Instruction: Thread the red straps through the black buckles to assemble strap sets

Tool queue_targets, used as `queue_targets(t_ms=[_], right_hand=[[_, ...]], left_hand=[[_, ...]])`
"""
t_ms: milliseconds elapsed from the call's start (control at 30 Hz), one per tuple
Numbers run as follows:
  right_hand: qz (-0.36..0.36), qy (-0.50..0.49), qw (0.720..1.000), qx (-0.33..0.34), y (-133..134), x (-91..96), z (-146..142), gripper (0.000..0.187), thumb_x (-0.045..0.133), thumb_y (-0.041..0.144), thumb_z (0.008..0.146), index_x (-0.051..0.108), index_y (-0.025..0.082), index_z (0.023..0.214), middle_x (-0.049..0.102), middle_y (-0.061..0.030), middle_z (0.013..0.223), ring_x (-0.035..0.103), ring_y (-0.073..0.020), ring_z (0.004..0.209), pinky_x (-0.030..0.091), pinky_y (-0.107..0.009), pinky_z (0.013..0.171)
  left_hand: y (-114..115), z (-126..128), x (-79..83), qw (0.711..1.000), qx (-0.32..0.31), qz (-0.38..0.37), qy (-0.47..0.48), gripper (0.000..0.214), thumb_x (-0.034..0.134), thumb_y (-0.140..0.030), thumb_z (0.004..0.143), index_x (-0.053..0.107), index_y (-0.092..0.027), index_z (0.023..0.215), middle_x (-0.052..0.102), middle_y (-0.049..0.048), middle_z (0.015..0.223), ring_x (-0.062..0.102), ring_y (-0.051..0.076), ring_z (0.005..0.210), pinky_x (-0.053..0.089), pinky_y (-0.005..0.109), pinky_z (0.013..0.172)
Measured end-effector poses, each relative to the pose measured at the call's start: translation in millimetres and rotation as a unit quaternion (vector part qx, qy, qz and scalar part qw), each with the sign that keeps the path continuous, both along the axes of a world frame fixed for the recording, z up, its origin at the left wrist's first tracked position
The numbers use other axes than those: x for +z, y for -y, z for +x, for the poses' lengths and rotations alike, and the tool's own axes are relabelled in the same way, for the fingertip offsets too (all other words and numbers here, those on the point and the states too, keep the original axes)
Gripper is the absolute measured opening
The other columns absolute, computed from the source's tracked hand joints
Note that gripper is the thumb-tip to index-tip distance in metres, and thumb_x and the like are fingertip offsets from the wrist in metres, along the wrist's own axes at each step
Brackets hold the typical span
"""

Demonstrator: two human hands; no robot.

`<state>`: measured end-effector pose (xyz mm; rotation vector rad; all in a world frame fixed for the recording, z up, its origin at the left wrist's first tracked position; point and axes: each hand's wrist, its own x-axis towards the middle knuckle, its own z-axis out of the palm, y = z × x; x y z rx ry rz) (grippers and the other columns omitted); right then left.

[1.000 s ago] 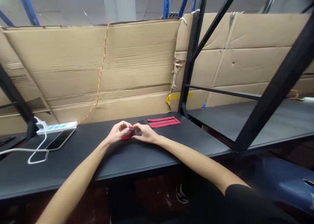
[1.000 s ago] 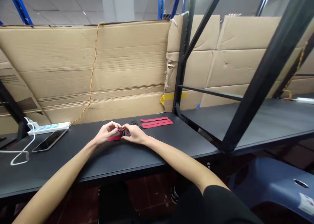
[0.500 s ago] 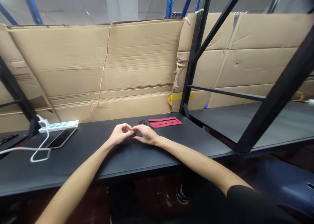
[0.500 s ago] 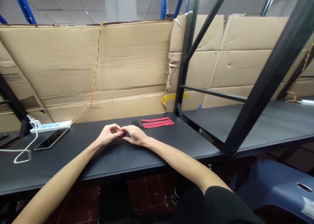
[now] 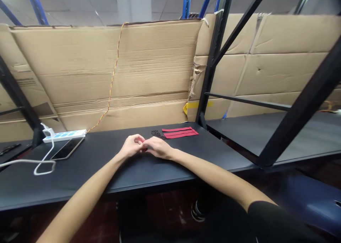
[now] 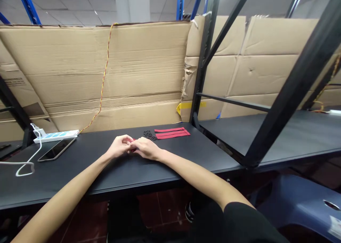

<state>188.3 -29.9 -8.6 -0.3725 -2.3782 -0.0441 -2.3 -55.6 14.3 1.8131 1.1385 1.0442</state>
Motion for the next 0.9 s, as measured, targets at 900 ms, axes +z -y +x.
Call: queue_targets(t_ms=[900], right_hand=[[-0.140,-0.135,0.981,-0.002,-7.2,3.1,1.3,0.032,0.071,0.034,0.078,0.063,0.018,0.104,0.066,-0.0050,0.088,0.061,-0.0173,0.078,0.050,-0.032,0.075]], left_hand=[[-3.8,-5.7,0.8,0.999,-0.036,0.025,-0.006,0.036,0.068,-0.048,0.074,0.062,-0.014,0.086,0.070,0.0055,0.083,0.064,0.017,0.074,0.049,0.029,0.071]])
